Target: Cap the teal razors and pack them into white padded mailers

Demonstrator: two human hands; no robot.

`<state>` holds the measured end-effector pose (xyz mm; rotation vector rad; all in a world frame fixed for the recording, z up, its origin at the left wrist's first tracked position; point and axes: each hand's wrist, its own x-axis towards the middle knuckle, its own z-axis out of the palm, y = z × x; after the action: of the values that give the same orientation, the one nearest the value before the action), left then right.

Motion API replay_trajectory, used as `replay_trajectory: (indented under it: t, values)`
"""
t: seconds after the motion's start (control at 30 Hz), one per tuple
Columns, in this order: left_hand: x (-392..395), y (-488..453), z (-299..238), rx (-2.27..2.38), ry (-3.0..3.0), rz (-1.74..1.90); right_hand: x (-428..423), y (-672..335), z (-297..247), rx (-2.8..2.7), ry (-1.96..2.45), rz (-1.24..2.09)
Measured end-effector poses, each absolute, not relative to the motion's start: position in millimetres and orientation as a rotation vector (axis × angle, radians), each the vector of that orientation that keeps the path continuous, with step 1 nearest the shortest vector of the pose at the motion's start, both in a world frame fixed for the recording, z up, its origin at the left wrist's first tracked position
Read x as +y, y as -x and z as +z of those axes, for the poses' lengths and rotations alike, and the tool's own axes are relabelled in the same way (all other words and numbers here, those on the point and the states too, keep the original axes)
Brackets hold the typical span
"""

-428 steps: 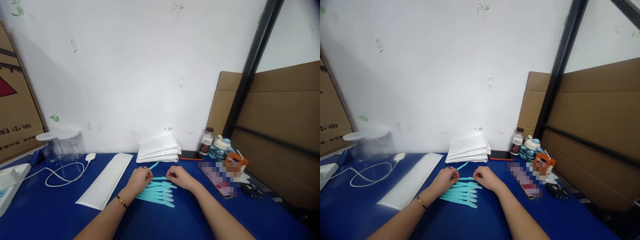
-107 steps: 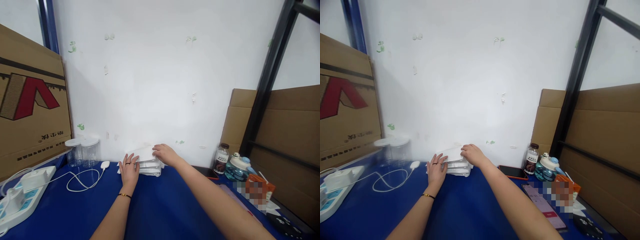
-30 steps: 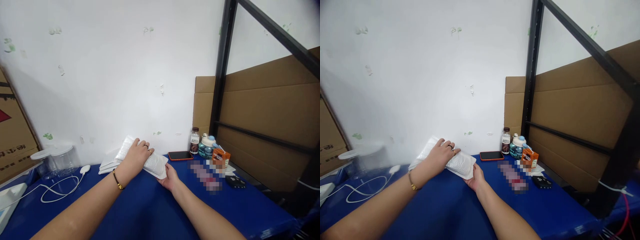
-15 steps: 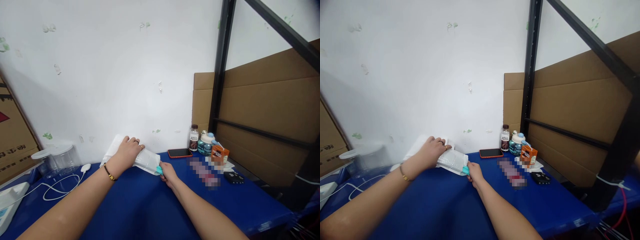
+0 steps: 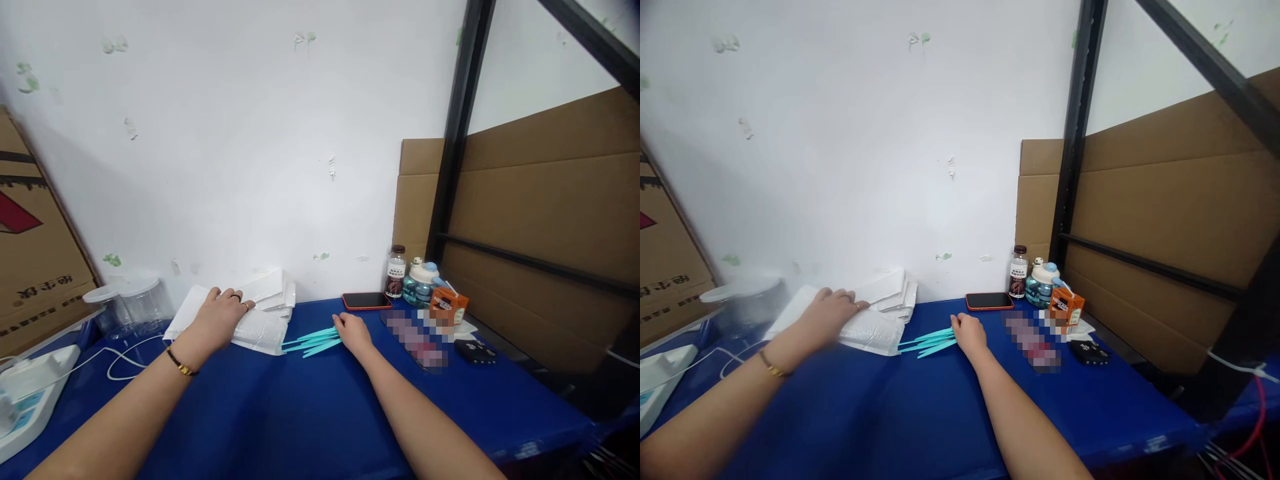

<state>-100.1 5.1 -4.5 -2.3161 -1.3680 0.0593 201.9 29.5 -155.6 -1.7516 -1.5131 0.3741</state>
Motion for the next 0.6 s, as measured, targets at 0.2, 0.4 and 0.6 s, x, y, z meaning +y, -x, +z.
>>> replay_trajectory:
  t: [0.2, 0.4, 0.6]
  values:
    - [10, 137, 1, -1.476, 2.265, 0.001, 22, -185, -156, -1.8, 1.9, 0.131]
    - [13, 190, 3, -1.564, 2.192, 0.017, 21, -178, -158, -1.896, 1.831, 0.053]
    - [3, 218, -13, -1.75, 2.279, -0.032, 16, -179, -153, -1.968, 1.723, 0.064]
